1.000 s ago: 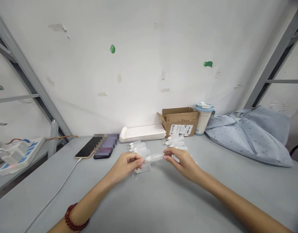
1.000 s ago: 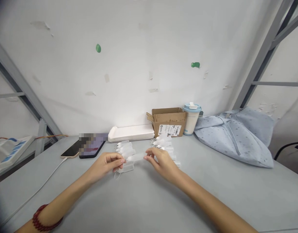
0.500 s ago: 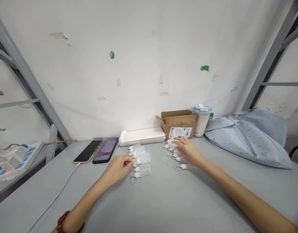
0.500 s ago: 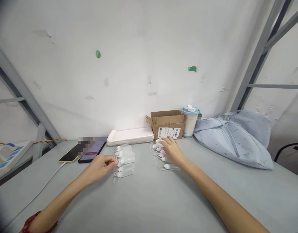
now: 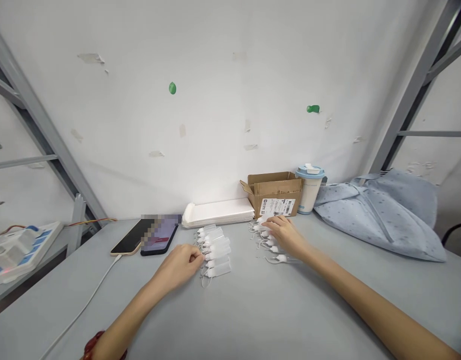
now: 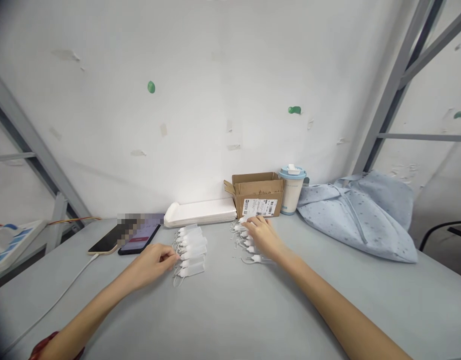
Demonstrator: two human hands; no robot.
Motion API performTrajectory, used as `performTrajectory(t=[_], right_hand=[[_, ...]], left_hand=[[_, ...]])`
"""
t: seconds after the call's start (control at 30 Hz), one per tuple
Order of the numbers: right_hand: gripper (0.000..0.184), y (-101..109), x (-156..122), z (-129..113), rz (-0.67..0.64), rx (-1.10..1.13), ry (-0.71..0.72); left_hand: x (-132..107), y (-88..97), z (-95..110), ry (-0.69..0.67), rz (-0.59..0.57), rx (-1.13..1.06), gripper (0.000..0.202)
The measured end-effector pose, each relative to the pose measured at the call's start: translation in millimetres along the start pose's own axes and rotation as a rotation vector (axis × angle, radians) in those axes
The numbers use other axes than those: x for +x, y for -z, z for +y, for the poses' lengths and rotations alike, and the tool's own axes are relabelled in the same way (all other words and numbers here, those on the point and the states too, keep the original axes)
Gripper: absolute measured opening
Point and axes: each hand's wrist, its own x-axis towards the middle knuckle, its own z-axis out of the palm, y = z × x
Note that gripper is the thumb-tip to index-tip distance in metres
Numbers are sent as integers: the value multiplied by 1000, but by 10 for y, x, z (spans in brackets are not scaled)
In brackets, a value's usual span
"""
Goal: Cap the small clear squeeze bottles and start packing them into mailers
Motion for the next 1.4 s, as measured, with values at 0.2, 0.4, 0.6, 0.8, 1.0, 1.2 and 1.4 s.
performTrajectory(t=[0.2,0.4,0.6,0.8,1.0,1.2,1.4], right_hand=[[24,79,22,7,62,65,-46],[22,316,27,-106,296,257,-54],[23,645,-20,-475,193,633,-197],[26,812,-69,-727,-26,897,-303],[25,810,-90,-794,-85,906,-266],[24,799,-80,-774,-91,903,-274],[23,806,-76,-770,-91,933,-284]], left_hand=[[-29,2,14,-11,107,28,34],[-63,-71,102,-70,131,-100,35],[-171,-131,280,-120,36,-302,29],[-191,-143,343,-46,-147,-637,48],[-184,-113,348,-82,-226,-796,43],[-179,-95,339,-68,-270,-768,29],[-194,-112,324,-57,-356,-738,21]])
